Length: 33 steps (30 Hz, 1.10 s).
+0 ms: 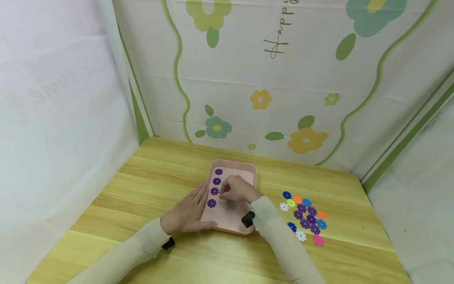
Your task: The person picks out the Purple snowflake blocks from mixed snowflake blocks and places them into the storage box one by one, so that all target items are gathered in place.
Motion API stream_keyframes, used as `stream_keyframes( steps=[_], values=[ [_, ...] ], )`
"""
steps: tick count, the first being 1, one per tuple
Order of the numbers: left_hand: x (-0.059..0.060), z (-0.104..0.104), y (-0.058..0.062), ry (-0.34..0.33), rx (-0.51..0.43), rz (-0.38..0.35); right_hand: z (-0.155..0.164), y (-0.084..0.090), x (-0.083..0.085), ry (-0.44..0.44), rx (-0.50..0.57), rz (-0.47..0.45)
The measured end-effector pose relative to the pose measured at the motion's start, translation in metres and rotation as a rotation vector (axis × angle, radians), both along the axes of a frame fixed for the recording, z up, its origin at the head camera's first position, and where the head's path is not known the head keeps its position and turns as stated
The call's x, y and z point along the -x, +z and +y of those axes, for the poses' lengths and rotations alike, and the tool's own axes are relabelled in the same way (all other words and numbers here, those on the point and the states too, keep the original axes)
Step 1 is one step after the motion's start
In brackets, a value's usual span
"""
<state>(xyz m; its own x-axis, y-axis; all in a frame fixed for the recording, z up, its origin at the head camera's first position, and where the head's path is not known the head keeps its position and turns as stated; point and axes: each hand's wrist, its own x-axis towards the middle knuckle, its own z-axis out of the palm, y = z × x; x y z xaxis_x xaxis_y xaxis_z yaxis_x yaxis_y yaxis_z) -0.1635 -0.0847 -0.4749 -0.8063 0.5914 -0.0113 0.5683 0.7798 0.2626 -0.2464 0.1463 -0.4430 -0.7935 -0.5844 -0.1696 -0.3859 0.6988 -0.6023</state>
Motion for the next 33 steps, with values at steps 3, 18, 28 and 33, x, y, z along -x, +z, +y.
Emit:
stream_keyframes(
  steps=[3,18,28,33],
  values=[
    [0.0,-0.001,0.001,0.003,0.009,-0.001,0.019,0.01,-0.003,0.002,0.003,0.043],
    [-0.002,0.0,0.004,0.002,0.033,-0.012,0.173,0.029,-0.023,-0.176,-0.117,0.119],
    [-0.002,0.0,0.004,-0.002,0.036,0.01,0.251,0.002,-0.041,-0.221,-0.201,0.113],
    [-0.002,0.0,0.004,-0.002,0.036,0.001,0.263,-0.014,-0.048,-0.246,-0.22,0.089]
  ],
)
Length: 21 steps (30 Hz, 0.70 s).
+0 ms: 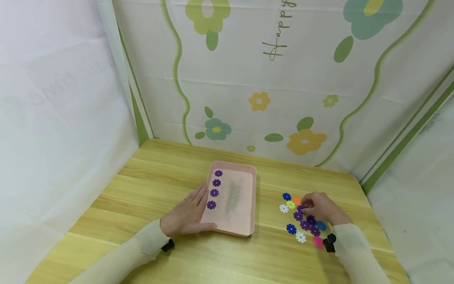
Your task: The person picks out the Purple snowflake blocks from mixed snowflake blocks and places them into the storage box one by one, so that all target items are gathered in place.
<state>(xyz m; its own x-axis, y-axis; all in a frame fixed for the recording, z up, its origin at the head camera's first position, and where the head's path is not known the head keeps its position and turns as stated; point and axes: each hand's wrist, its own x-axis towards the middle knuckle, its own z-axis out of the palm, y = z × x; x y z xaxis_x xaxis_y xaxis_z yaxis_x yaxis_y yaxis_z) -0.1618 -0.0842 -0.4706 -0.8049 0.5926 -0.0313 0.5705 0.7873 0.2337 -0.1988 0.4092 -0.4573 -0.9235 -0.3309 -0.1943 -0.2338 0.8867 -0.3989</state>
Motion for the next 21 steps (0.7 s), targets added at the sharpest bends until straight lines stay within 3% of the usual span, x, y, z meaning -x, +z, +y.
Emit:
stream_keyframes(
  steps=[6,21],
  values=[
    [0.001,-0.0001,-0.0012,0.003,-0.016,-0.001,0.0026,-0.0107,0.0002,-0.022,-0.011,0.022],
    [0.001,0.0008,-0.003,0.004,-0.006,0.006,-0.0004,-0.0123,-0.002,-0.02,0.027,-0.006]
  ],
)
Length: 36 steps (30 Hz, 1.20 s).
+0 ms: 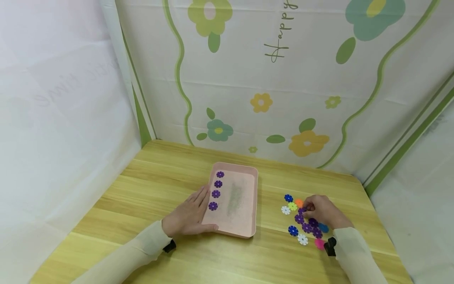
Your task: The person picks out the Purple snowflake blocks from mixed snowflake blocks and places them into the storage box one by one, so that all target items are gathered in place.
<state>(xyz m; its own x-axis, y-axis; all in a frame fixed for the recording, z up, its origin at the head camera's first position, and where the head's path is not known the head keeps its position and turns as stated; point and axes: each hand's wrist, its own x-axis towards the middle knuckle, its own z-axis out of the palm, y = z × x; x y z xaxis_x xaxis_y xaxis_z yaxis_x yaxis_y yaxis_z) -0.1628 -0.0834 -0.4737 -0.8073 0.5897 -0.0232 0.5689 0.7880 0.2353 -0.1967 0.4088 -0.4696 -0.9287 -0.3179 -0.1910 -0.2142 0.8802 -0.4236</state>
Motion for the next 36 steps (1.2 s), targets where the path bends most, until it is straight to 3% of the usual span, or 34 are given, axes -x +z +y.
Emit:
stream_keyframes(
  steps=[14,16,21,23,29,36],
  values=[
    [-0.003,-0.001,0.003,-0.007,-0.034,0.004,-0.004,0.002,0.004,-0.001,0.09,-0.111],
    [0.0,-0.002,-0.003,-0.003,-0.029,0.018,-0.005,0.004,0.005,-0.003,0.087,-0.114],
    [0.0,-0.001,-0.002,-0.002,-0.019,0.016,-0.011,0.014,0.006,-0.006,0.076,-0.097],
    [-0.002,-0.001,0.004,-0.004,-0.018,-0.001,-0.015,0.019,0.007,0.002,0.093,-0.096],
    [-0.002,-0.002,0.003,-0.005,-0.014,0.004,-0.037,0.032,0.007,0.005,0.196,-0.122],
    [-0.001,-0.002,0.002,-0.004,-0.015,0.006,-0.086,0.047,0.005,0.045,0.339,-0.198]
  ],
)
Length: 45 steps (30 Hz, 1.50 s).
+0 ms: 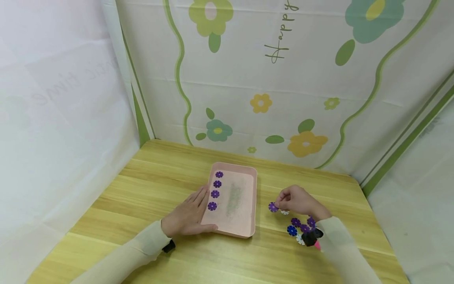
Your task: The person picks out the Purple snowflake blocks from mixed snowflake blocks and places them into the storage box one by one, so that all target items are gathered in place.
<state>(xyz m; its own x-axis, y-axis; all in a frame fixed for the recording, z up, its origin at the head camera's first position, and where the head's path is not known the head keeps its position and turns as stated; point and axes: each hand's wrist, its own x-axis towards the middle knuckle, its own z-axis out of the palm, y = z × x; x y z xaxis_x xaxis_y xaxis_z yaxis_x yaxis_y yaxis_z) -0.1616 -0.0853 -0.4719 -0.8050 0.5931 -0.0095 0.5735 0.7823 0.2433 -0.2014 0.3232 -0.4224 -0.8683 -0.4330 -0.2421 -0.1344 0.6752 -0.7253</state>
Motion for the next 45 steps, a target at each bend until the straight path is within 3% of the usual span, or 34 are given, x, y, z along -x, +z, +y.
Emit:
stream_keyframes(
  steps=[12,23,34,45],
  values=[
    [0.001,-0.002,-0.01,0.006,-0.031,0.026,-0.102,0.001,-0.001,0.074,0.048,0.008],
    [-0.002,0.001,0.001,-0.012,-0.017,-0.011,-0.173,-0.025,-0.003,0.109,0.072,0.036],
    [-0.002,-0.001,0.001,0.004,0.031,-0.014,-0.199,-0.048,-0.006,0.095,0.075,0.032],
    [-0.001,-0.001,0.001,-0.005,0.025,0.008,-0.199,-0.048,-0.011,0.065,0.067,0.026]
  ],
)
